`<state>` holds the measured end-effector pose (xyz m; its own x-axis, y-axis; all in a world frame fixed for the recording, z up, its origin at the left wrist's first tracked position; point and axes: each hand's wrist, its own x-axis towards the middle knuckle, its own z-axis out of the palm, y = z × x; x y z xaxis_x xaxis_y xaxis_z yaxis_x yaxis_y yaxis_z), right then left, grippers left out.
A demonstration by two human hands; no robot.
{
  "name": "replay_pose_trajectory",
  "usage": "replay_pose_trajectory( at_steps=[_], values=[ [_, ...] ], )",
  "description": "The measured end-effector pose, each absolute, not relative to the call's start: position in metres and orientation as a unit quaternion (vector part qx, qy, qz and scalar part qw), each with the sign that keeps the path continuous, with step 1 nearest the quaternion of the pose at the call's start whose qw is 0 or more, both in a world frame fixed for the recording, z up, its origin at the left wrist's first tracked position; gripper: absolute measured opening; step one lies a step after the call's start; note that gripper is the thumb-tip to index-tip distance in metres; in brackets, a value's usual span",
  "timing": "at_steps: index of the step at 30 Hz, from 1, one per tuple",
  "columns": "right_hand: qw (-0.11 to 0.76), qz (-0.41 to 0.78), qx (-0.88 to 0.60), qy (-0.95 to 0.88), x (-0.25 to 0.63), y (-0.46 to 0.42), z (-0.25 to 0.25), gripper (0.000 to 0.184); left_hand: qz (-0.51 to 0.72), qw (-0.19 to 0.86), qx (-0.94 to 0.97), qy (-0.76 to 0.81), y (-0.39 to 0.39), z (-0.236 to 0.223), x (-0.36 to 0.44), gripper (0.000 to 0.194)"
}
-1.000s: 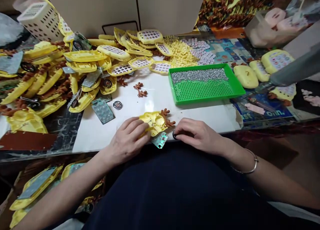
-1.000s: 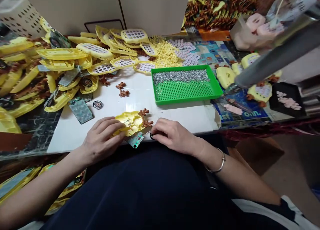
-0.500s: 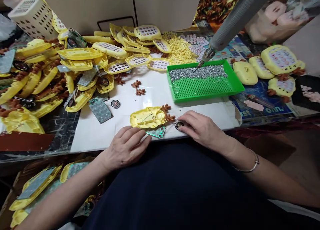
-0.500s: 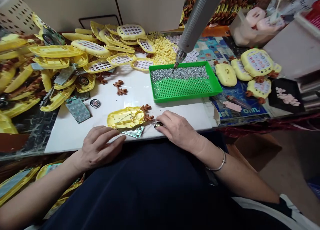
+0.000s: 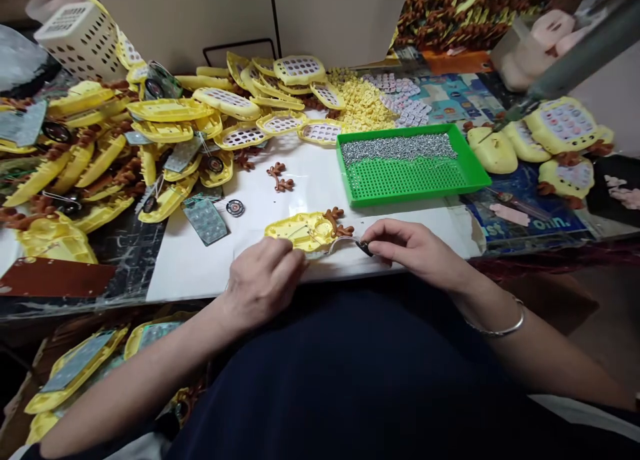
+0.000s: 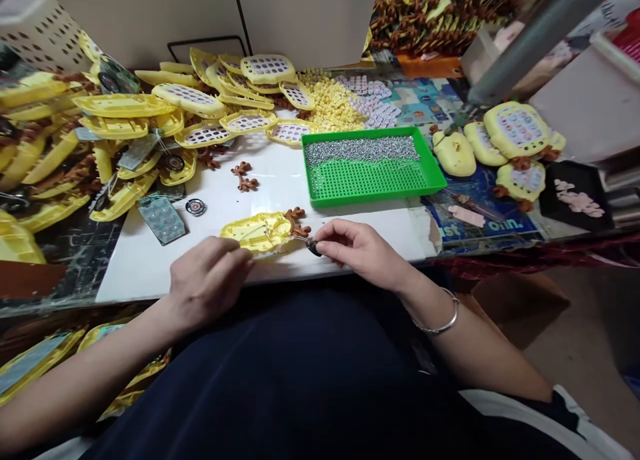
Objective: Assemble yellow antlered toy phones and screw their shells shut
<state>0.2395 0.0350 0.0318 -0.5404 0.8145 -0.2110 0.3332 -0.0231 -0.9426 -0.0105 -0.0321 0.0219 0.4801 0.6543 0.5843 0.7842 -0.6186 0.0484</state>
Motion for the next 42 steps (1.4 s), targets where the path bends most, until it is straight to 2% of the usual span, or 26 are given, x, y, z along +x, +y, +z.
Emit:
replay_pose_trajectory(
  at_steps=[3, 6, 8, 10, 14, 17, 25, 28, 32, 36, 42],
  values=[
    [0.207, 0.657, -0.420, -0.591, 0.234, 0.038, 0.037, 0.023, -0.363, -0.171, -0.735, -0.546, -0.031, 0.033, -0.009, 0.024],
    [0.219, 0.644, -0.413, -0.606, 0.227, 0.040, 0.037, 0.023, -0.402, -0.458, -0.520, -0.599, -0.026, 0.039, -0.013, 0.035],
    [0.236, 0.601, -0.408, -0.646, 0.221, 0.042, 0.035, 0.022, -0.432, -0.548, -0.405, -0.591, -0.023, 0.038, -0.017, 0.035],
    [0.254, 0.543, -0.395, -0.697, 0.214, 0.045, 0.033, 0.019, -0.448, -0.587, -0.334, -0.586, -0.020, 0.036, -0.020, 0.032],
    [0.261, 0.433, -0.365, -0.782, 0.202, 0.052, 0.030, 0.012, -0.463, -0.614, -0.266, -0.582, -0.019, 0.038, -0.025, 0.031],
    [0.257, 0.396, -0.356, -0.807, 0.197, 0.055, 0.029, 0.011, -0.473, -0.621, -0.251, -0.572, -0.018, 0.041, -0.027, 0.033],
    [0.241, 0.478, -0.386, -0.751, 0.198, 0.052, 0.028, 0.012, -0.487, -0.620, -0.257, -0.559, -0.017, 0.036, -0.030, 0.031],
    [0.243, 0.474, -0.385, -0.754, 0.198, 0.050, 0.027, 0.011, -0.486, -0.615, -0.266, -0.561, -0.017, 0.036, -0.030, 0.032],
    [0.250, 0.387, -0.364, -0.809, 0.197, 0.052, 0.022, 0.007, -0.483, -0.608, -0.295, -0.558, -0.017, 0.034, -0.031, 0.036],
    [0.245, 0.300, -0.323, -0.863, 0.201, 0.055, 0.021, 0.012, -0.479, -0.582, -0.337, -0.565, -0.019, 0.029, -0.030, 0.036],
    [0.194, 0.074, -0.304, -0.930, 0.214, 0.042, 0.017, 0.043, -0.455, -0.430, -0.460, -0.630, -0.023, 0.024, -0.036, 0.029]
  ],
)
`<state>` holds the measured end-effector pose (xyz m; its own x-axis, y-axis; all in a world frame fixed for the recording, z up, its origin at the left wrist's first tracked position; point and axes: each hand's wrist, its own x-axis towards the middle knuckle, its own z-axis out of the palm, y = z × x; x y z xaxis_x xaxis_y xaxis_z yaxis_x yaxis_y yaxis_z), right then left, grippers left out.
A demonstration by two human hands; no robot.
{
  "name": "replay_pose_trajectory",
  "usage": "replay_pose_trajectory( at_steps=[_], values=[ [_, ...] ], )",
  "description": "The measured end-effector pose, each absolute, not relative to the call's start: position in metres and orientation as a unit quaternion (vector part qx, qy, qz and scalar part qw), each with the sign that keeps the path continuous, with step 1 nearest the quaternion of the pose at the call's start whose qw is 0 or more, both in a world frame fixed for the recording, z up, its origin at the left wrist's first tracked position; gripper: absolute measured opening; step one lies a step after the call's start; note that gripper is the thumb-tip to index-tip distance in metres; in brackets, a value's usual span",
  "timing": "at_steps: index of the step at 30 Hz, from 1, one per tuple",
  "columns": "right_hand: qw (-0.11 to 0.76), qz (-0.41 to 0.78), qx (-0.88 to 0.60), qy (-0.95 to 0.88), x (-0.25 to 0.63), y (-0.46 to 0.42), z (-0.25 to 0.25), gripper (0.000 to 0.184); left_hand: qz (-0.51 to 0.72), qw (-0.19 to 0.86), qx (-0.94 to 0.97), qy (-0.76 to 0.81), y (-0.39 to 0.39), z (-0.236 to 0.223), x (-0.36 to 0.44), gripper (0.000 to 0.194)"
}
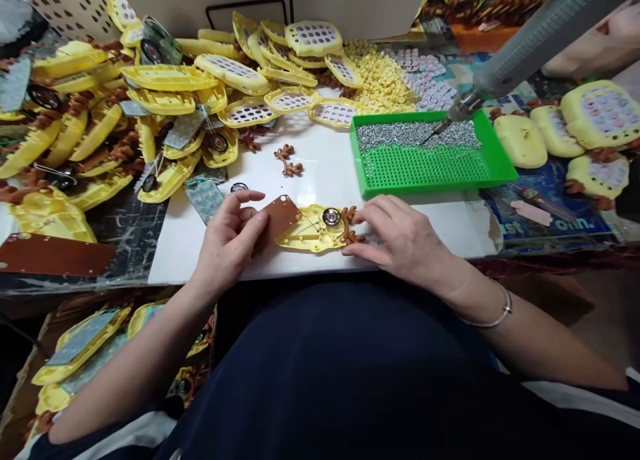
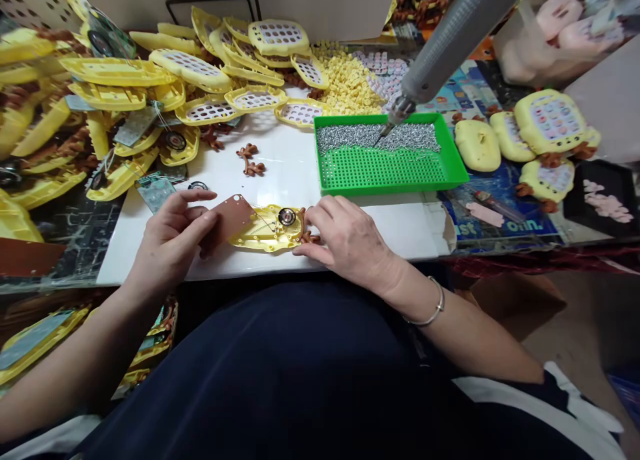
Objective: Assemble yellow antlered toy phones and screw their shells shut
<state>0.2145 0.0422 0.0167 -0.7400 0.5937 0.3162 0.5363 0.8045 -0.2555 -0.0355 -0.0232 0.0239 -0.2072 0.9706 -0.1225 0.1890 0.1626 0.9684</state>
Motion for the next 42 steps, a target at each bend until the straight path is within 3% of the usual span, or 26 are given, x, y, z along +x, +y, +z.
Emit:
replay_pose_trajectory(
  at_steps=[4, 7, 9, 13, 19, 26, 30, 34, 39, 42],
  values=[
    [0.176, 0.006, -0.299, -0.938, 0.217, 0.032, 0.009, 0.031, 0.352, 0.222, 0.606, 0.678, -0.020, 0.018, -0.046, 0.016],
    [0.196, 0.027, -0.296, -0.934, 0.217, 0.031, 0.005, 0.019, 0.304, 0.045, 0.699, 0.645, -0.017, 0.014, -0.050, 0.021],
    [0.208, 0.048, -0.296, -0.931, 0.217, 0.032, 0.003, 0.016, 0.279, -0.011, 0.751, 0.598, -0.014, 0.013, -0.047, 0.031],
    [0.225, 0.075, -0.301, -0.924, 0.217, 0.035, 0.000, 0.021, 0.219, 0.009, 0.837, 0.500, -0.007, 0.011, -0.031, 0.061],
    [0.256, 0.010, -0.239, -0.936, 0.219, 0.038, -0.004, 0.026, 0.191, 0.093, 0.865, 0.454, 0.003, 0.008, -0.018, 0.041],
    [0.280, 0.113, -0.240, -0.923, 0.222, 0.040, 0.001, 0.025, 0.186, 0.100, 0.864, 0.456, 0.002, 0.008, -0.021, 0.042],
    [0.240, 0.140, -0.222, -0.935, 0.225, 0.043, 0.008, 0.029, 0.177, 0.086, 0.868, 0.455, -0.001, 0.009, -0.018, 0.041],
    [0.236, 0.156, -0.329, -0.901, 0.220, 0.047, 0.008, 0.029, 0.184, 0.070, 0.863, 0.465, -0.006, 0.009, -0.015, 0.039],
    [0.163, 0.173, -0.376, -0.896, 0.203, 0.055, 0.006, 0.029, 0.181, 0.081, 0.867, 0.458, -0.008, 0.008, -0.012, 0.051],
    [0.210, 0.244, -0.355, -0.878, 0.198, 0.057, 0.008, 0.022, 0.181, 0.072, 0.868, 0.456, -0.009, 0.009, -0.009, 0.051]
  ],
)
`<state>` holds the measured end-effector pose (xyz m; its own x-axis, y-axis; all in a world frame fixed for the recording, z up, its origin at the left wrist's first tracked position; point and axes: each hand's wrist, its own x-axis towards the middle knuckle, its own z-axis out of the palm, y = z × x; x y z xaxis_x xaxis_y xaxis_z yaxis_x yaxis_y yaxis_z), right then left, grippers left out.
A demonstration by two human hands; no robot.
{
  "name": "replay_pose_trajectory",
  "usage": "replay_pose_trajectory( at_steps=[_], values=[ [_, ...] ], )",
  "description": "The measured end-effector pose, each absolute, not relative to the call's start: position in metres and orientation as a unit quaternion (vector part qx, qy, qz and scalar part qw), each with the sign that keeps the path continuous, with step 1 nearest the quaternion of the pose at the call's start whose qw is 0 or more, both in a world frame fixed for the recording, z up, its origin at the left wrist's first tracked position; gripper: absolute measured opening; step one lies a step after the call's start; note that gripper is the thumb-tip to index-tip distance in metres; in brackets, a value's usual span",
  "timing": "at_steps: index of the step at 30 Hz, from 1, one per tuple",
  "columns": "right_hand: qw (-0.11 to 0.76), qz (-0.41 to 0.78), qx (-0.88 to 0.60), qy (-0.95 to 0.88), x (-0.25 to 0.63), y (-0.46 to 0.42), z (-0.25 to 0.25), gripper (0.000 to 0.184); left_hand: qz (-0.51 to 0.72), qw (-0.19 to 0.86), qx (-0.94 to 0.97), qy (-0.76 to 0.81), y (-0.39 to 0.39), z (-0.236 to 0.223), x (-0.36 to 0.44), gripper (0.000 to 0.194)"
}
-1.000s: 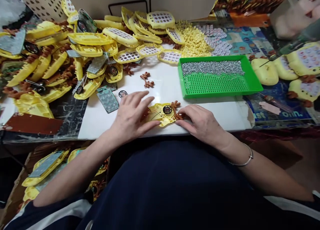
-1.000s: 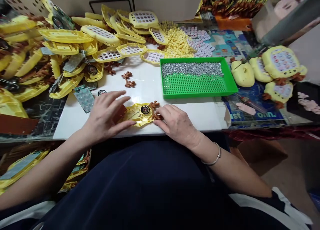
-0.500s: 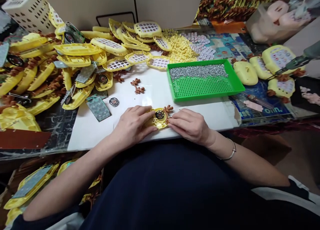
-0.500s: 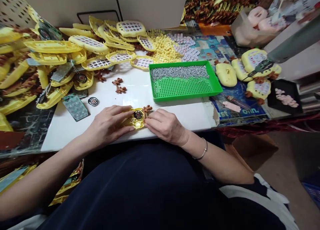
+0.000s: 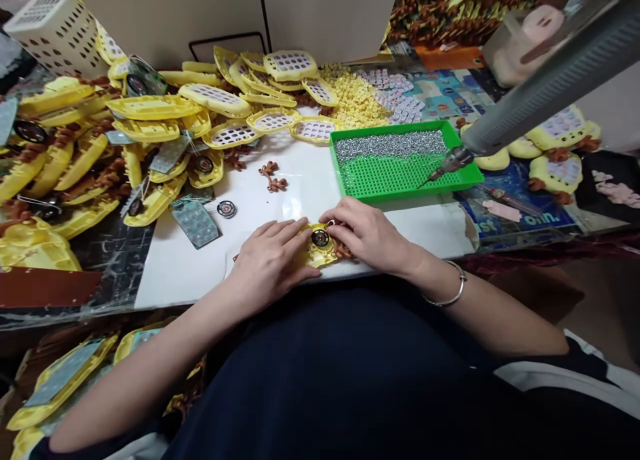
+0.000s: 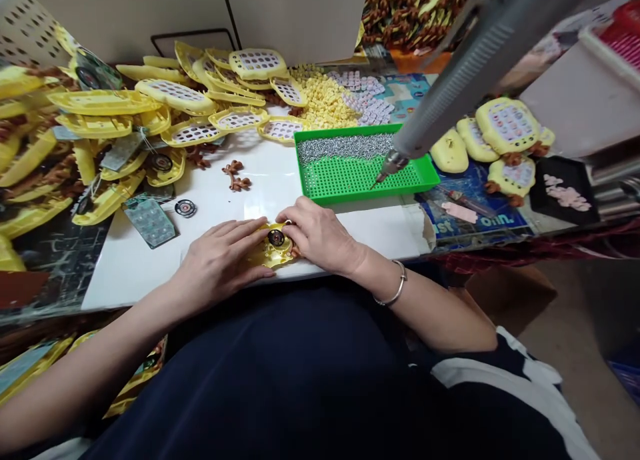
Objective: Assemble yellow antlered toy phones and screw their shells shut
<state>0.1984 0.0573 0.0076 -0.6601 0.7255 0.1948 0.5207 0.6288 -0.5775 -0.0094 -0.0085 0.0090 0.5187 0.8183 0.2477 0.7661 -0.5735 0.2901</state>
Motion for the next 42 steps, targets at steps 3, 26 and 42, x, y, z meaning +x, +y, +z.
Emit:
replay_pose_trajectory(
  at_steps=[3, 26, 42],
  values=[
    [0.288, 0.349, -0.347, -0.822, 0.198, 0.054, 0.007, 0.017, 0.179, 0.059, 0.870, 0.456, -0.010, 0.011, -0.008, 0.049],
    [0.374, 0.521, -0.335, -0.690, 0.198, 0.039, 0.005, 0.010, 0.163, 0.027, 0.876, 0.452, -0.012, 0.011, -0.007, 0.048],
    [0.307, 0.585, -0.411, -0.628, 0.214, 0.035, 0.012, 0.018, 0.180, -0.027, 0.880, 0.439, -0.011, 0.013, 0.002, 0.038]
  ],
)
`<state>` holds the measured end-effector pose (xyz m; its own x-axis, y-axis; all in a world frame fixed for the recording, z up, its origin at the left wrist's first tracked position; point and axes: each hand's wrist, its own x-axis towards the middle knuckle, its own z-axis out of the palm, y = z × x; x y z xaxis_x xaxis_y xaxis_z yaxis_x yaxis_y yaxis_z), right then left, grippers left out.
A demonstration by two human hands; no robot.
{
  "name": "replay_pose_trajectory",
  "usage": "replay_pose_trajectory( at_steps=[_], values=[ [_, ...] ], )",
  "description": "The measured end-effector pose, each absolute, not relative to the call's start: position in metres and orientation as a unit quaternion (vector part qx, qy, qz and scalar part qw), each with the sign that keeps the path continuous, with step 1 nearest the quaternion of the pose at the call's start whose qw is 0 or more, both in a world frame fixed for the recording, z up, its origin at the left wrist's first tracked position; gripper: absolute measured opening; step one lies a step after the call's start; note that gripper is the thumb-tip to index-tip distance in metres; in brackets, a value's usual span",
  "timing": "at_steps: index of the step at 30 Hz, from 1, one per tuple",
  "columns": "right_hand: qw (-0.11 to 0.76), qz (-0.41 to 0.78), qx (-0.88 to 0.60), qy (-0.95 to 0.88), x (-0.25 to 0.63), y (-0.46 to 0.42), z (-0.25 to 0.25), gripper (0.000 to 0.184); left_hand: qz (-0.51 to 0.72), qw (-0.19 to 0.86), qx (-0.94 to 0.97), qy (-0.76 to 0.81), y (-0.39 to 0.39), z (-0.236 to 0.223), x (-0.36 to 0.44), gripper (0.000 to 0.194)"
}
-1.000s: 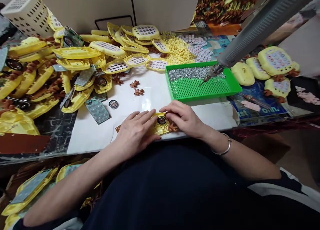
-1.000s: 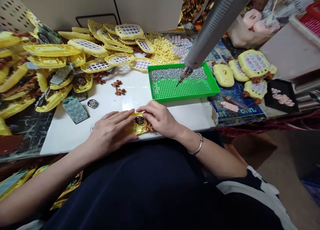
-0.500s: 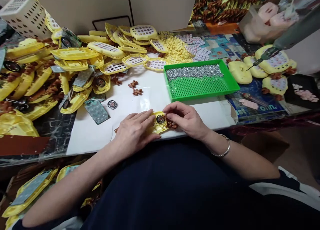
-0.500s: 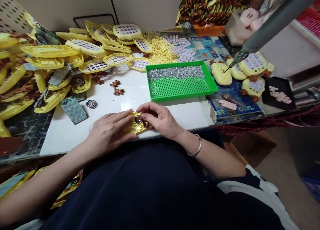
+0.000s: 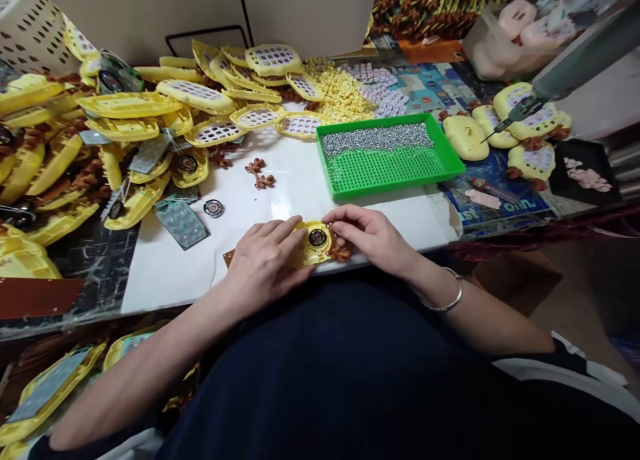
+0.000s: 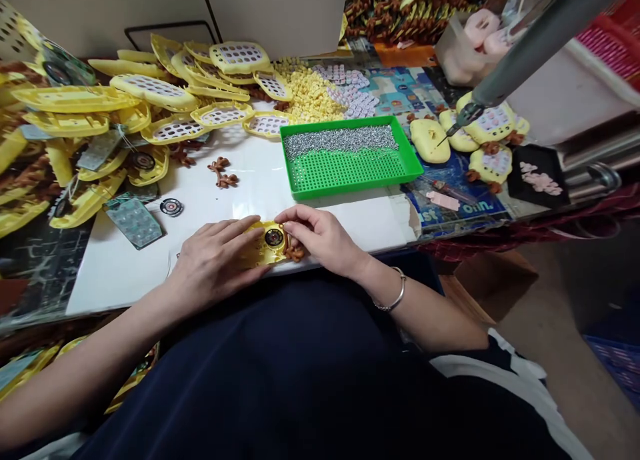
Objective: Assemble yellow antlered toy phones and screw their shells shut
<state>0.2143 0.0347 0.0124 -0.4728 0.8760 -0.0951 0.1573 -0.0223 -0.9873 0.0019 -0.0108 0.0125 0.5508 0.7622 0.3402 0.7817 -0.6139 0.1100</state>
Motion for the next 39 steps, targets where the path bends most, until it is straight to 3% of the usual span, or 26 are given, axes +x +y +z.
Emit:
replay_pose_trajectory(
  at_steps=[4, 7, 12, 15, 18, 22, 28, 33, 37, 39],
  values=[
    [0.297, 0.401, -0.400, -0.769, 0.218, 0.032, 0.012, 0.033, -0.187, 0.037, -0.868, -0.459, -0.009, 0.010, 0.002, 0.037],
    [0.304, 0.419, -0.399, -0.757, 0.215, 0.030, 0.007, 0.034, -0.183, 0.048, -0.869, -0.457, -0.010, 0.010, 0.005, 0.037],
    [0.336, 0.589, -0.330, -0.657, 0.204, 0.022, 0.014, 0.030, -0.174, 0.040, -0.868, -0.463, -0.012, 0.011, 0.007, 0.036],
    [0.370, 0.503, -0.250, -0.740, 0.202, 0.018, 0.027, 0.025, -0.157, 0.030, -0.866, -0.473, -0.011, 0.010, 0.006, 0.033],
    [0.398, 0.444, -0.329, -0.732, 0.207, 0.022, 0.028, 0.031, -0.180, 0.016, -0.859, -0.480, -0.010, 0.009, -0.002, 0.035],
    [0.361, 0.403, -0.408, -0.735, 0.212, 0.033, 0.012, 0.034, -0.265, -0.024, -0.812, -0.520, -0.009, 0.015, -0.022, 0.038],
    [0.303, 0.247, -0.309, -0.867, 0.185, 0.051, 0.008, 0.035, -0.328, -0.024, -0.725, -0.605, -0.005, 0.058, -0.045, 0.037],
    [0.204, 0.125, -0.339, -0.910, 0.153, 0.094, 0.027, 0.045, -0.352, 0.011, -0.683, -0.640, -0.002, 0.086, -0.054, 0.041],
    [0.305, 0.105, -0.340, -0.883, 0.149, 0.113, 0.043, 0.043, -0.357, -0.021, -0.656, -0.665, 0.003, 0.088, -0.053, 0.053],
    [0.349, 0.194, -0.301, -0.866, 0.152, 0.103, 0.046, 0.036, -0.359, -0.059, -0.665, -0.652, 0.007, 0.087, -0.047, 0.055]
  ],
)
